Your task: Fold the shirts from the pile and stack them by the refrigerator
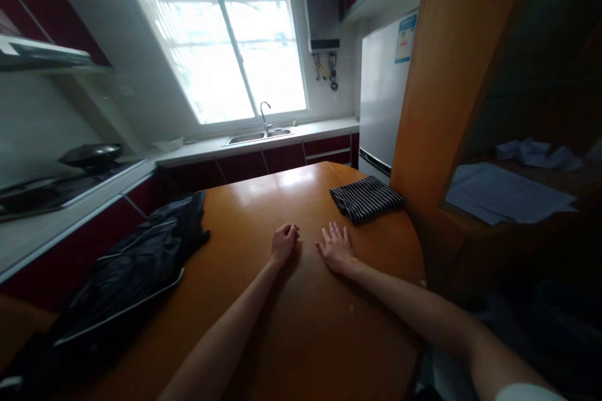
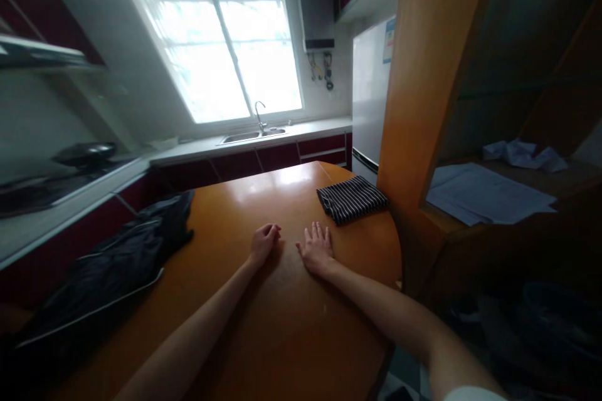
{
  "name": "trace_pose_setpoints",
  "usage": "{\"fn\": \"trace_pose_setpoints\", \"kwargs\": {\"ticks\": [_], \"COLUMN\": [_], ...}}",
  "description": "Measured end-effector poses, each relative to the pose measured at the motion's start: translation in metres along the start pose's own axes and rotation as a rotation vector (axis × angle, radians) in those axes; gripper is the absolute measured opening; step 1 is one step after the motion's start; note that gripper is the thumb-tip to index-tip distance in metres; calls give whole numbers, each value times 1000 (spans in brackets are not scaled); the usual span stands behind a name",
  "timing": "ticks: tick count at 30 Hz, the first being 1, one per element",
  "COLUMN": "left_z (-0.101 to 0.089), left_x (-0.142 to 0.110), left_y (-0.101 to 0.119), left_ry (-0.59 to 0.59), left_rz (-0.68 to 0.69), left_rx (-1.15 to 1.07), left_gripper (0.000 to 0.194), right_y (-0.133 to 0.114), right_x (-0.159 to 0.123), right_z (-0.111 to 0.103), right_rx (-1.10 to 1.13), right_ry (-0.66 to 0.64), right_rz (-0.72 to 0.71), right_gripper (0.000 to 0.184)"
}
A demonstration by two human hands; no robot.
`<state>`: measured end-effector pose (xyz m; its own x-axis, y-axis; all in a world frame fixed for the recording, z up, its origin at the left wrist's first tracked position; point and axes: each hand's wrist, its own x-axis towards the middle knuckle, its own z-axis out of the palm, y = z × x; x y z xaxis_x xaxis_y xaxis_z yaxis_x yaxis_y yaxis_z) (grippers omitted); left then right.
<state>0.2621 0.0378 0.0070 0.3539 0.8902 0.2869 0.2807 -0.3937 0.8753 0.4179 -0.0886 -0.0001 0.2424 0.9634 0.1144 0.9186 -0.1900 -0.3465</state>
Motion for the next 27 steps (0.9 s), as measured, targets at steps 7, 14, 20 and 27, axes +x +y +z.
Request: {"fn": "trace_pose_setpoints", "kwargs": {"ticks": [7,14,20,27], "left_z": [-96,-106,-90,-83], "left_x": [-80,-119,-110,-102], "left_y": [-18,-17,-4,-11], "left_ry": [43,-175,-356,-340], "left_rz": [34,126,71,172], "left_rx": [233,700,961,828], "left_gripper": [35,51,59,53], "right_y": [-75,-103,-102,-106], "right_x": [-28,-28,-31,-34], "right_z": [27,36,28,29], "right_rx": [22,-9,-33,-20], "right_ry": [-8,-35,-106,-78], "right_rz": [-111,-158,-219,-239], "right_gripper": [66,62,61,61]}}
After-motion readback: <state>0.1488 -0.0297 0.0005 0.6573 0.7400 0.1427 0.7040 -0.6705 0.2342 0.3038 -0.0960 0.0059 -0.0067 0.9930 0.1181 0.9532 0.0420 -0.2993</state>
